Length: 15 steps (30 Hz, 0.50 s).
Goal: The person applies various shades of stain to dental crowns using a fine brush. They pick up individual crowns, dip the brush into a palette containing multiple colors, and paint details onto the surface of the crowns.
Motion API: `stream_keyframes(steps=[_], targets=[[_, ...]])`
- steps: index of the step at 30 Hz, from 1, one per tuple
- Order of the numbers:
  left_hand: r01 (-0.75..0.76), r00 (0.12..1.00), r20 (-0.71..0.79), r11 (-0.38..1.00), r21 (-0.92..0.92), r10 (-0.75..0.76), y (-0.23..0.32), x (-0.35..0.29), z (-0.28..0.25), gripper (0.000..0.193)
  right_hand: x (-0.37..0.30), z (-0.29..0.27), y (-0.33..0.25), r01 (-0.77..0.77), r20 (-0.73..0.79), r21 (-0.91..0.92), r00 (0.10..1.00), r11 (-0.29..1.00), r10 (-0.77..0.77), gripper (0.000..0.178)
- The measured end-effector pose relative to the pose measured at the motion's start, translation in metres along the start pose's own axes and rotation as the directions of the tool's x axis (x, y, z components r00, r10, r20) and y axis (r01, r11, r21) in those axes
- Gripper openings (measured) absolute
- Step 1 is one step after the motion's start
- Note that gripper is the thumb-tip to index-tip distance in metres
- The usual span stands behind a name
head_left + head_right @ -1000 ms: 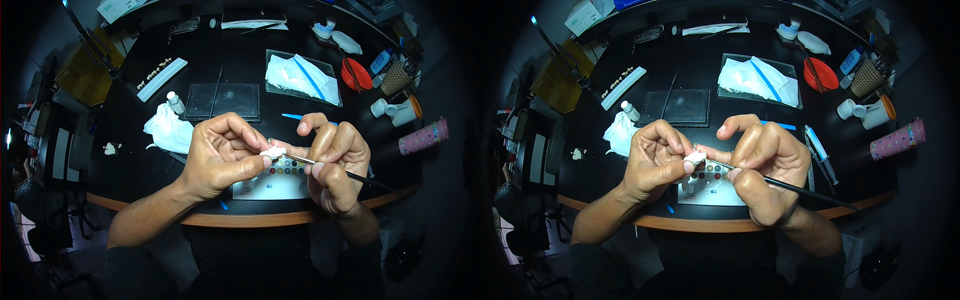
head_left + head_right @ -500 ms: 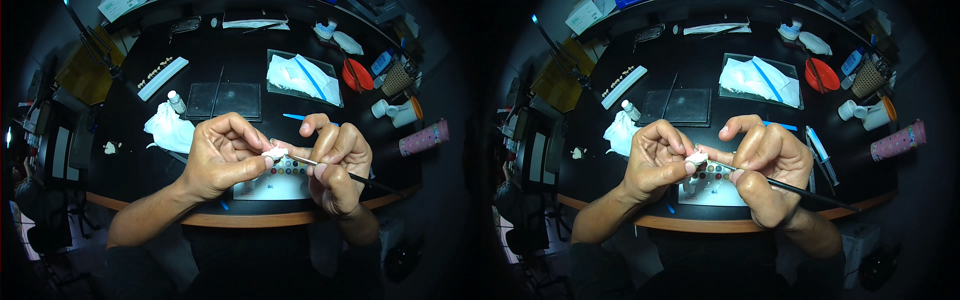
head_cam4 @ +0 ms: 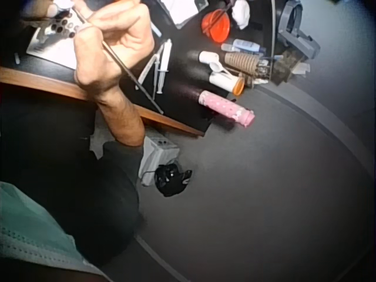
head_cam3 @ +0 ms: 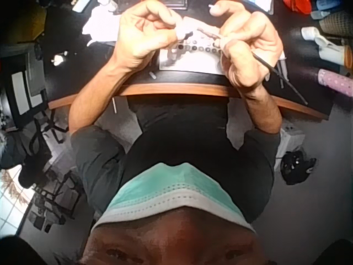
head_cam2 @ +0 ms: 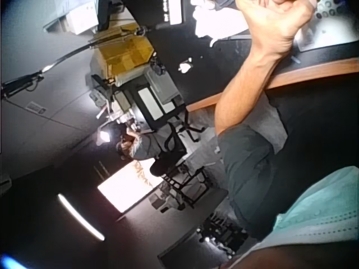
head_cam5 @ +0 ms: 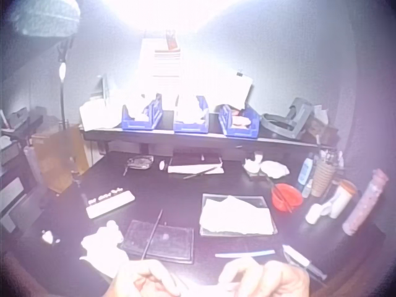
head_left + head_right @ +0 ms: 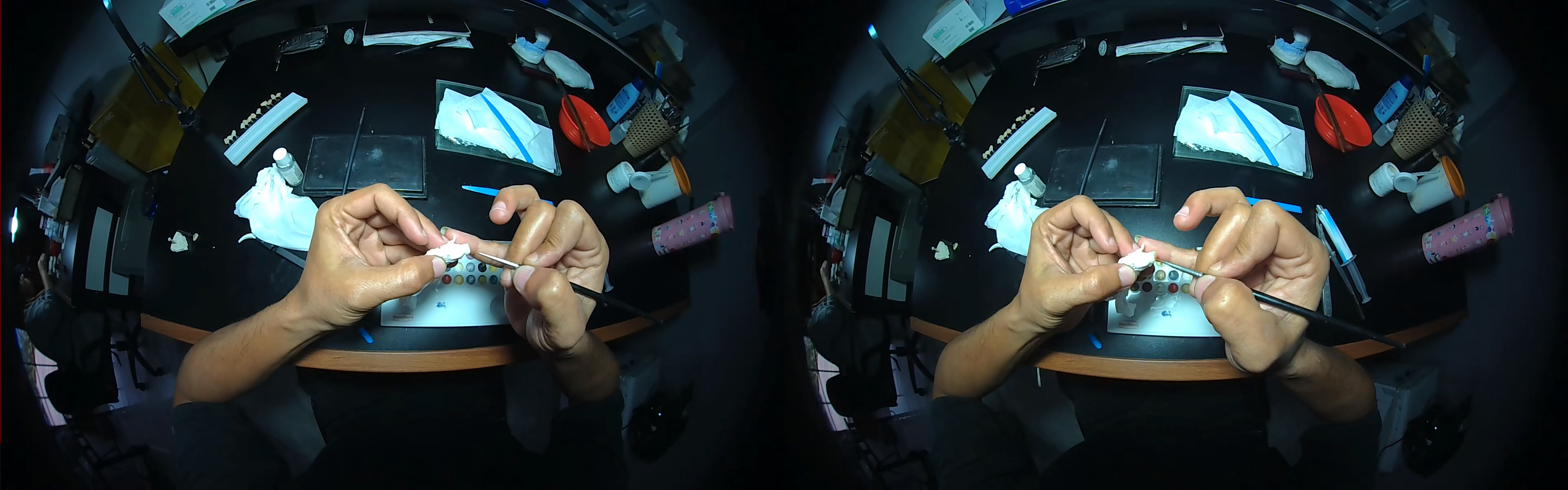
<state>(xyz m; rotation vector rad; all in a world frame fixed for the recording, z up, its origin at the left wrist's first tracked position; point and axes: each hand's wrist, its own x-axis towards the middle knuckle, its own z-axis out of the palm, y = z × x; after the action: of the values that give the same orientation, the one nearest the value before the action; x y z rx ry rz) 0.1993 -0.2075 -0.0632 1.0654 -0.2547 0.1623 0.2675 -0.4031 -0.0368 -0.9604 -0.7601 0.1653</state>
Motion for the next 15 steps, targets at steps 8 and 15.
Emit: stream_keyframes(steps=[8,15], targets=[[-0.014,0.999,0.038,0.998,-0.054,0.016,-0.002,-0.0001,-0.0046,0.025,-0.0007,-0.0003,0.0,0.001,-0.005,-0.03,1.0,1.0,-0.001,0.016],[-0.015,1.0,0.024,1.0,-0.021,0.015,-0.0008,-0.0001,-0.0006,0.026,-0.0003,0.0008,-0.0007,-0.001,-0.027,-0.044,1.0,0.999,0.0,0.017]])
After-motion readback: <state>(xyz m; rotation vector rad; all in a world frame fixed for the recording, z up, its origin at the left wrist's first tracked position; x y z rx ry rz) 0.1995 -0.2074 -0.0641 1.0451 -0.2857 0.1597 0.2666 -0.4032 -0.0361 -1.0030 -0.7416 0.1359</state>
